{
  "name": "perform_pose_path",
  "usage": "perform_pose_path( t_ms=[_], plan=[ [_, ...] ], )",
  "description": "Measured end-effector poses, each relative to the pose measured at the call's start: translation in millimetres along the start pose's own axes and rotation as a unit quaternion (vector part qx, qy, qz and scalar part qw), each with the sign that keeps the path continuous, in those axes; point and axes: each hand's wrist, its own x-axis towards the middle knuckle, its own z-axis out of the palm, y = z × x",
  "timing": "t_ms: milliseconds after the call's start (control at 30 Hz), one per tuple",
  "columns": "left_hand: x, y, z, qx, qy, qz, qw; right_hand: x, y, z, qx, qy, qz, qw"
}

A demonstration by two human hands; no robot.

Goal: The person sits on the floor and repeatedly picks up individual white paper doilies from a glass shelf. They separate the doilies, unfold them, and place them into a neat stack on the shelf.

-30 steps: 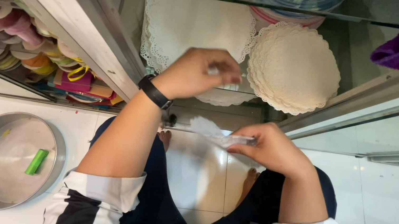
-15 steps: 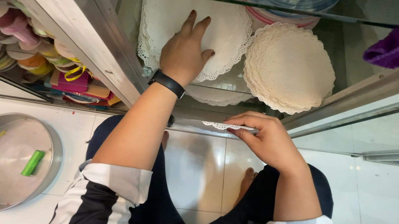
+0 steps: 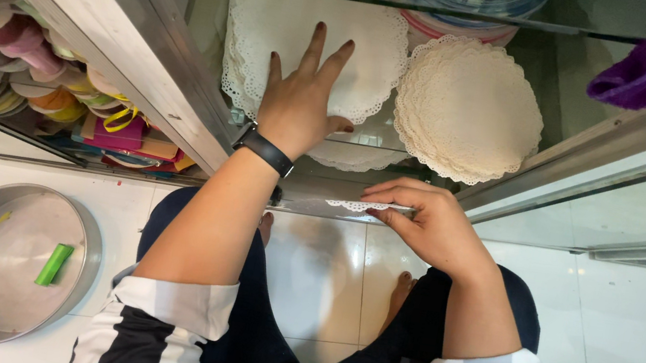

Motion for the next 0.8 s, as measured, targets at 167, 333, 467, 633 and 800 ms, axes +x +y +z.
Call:
perform_pose_path(
  t_ms=[167,333,467,633,800],
  plan=[
    [8,-19,21,-0.071,0.068,0.049,0.994,-3,8,7,0.008,0.049,-0.011,0.999],
    [-2,-7,1,-0.116,0.17,0.097,0.974,3,9,7,-0.012,0.181,-0.097,0.979],
    [-36,16,-47,-0.354,-0.07,0.23,0.904,-2,9,4,-0.132,0.257,-0.164,0.943],
    [-40,24,-55,-0.399,-0.199,0.248,0.86,-10,20,11,-0.056,0.173,-0.138,0.974],
    [-4,-19,-5,-0.081,0.008,0.14,0.987,-3,-20,-2,0.03,-0.09,0.162,0.982]
  ],
)
